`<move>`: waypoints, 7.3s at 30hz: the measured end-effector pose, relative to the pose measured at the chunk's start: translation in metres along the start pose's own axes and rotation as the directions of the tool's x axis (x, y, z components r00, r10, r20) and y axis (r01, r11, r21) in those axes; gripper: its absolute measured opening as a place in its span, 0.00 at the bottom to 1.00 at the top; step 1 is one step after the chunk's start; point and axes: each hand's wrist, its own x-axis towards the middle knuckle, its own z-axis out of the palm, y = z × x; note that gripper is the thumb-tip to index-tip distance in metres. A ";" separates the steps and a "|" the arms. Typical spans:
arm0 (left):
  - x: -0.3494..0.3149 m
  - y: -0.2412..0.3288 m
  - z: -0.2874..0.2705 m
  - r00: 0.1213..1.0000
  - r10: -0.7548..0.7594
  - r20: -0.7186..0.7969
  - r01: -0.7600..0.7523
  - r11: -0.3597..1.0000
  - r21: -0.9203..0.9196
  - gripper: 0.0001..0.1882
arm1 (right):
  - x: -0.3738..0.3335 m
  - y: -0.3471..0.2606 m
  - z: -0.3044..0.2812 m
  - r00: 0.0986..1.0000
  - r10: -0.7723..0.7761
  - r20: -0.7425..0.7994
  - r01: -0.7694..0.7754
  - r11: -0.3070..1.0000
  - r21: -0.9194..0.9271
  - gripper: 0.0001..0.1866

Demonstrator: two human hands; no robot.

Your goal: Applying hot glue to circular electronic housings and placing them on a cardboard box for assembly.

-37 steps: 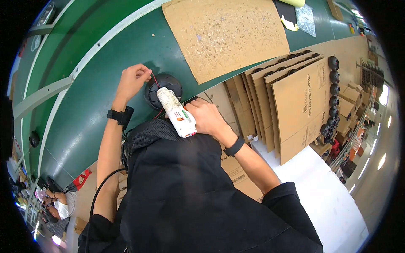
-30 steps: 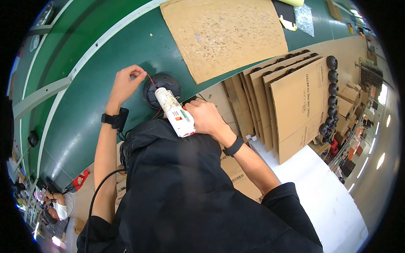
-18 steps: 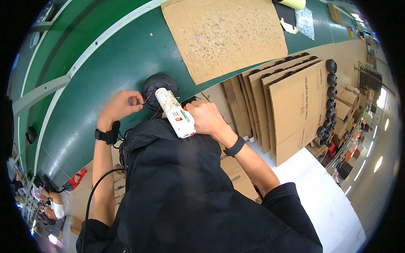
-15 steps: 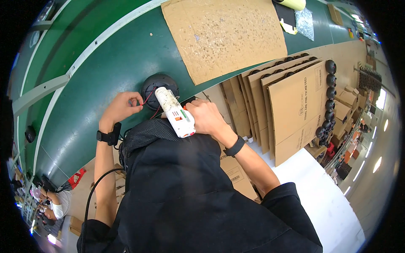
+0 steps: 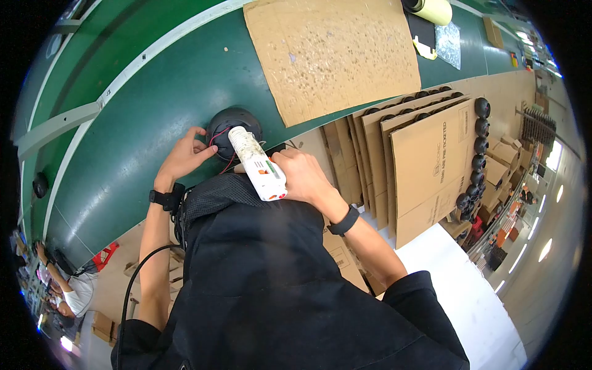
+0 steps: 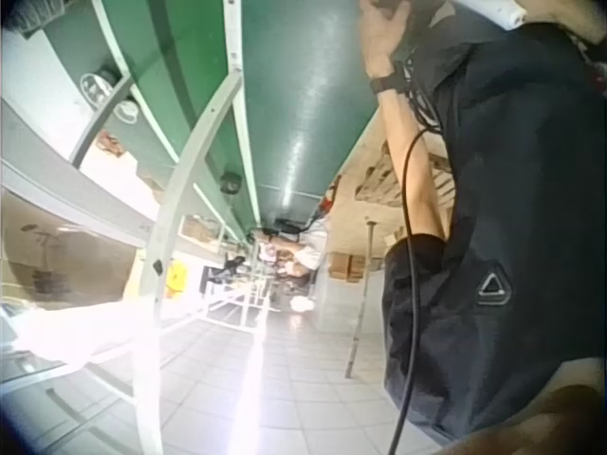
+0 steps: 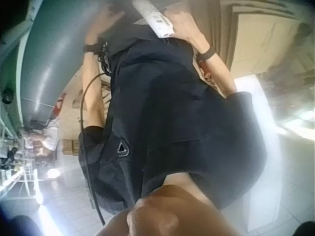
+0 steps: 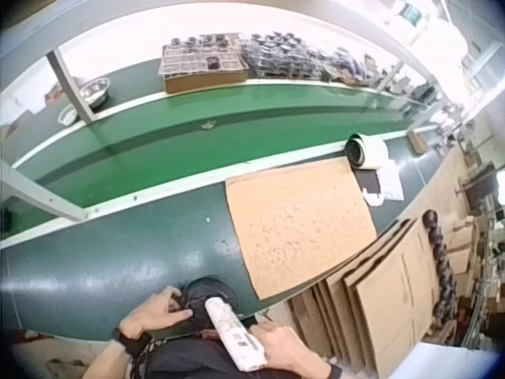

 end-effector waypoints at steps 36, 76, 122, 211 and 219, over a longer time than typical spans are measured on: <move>0.021 0.037 -0.019 0.901 0.357 -0.248 -0.350 0.934 0.073 0.11 | 0.023 -0.006 -0.017 0.975 -0.018 0.222 0.055 0.985 -0.166 0.17; 0.013 -0.019 0.029 0.859 0.426 -0.283 -0.433 0.900 0.041 0.60 | 0.026 -0.036 -0.072 0.951 0.203 0.235 -0.206 0.978 -0.009 0.10; -0.061 -0.417 -0.417 0.130 -0.233 -0.964 0.073 0.972 -0.225 0.32 | 0.040 0.045 -0.021 0.632 0.774 0.034 -0.605 0.466 0.646 0.12; -0.016 -0.008 -0.069 0.952 0.307 -0.012 -0.298 0.933 0.201 0.10 | 0.003 -0.049 0.081 0.995 -0.006 -0.099 0.005 1.000 -0.016 0.25; -0.029 -0.020 -0.055 0.963 0.265 -0.057 -0.257 0.959 0.118 0.11 | 0.004 -0.051 0.078 0.996 0.016 -0.085 -0.017 1.000 -0.013 0.23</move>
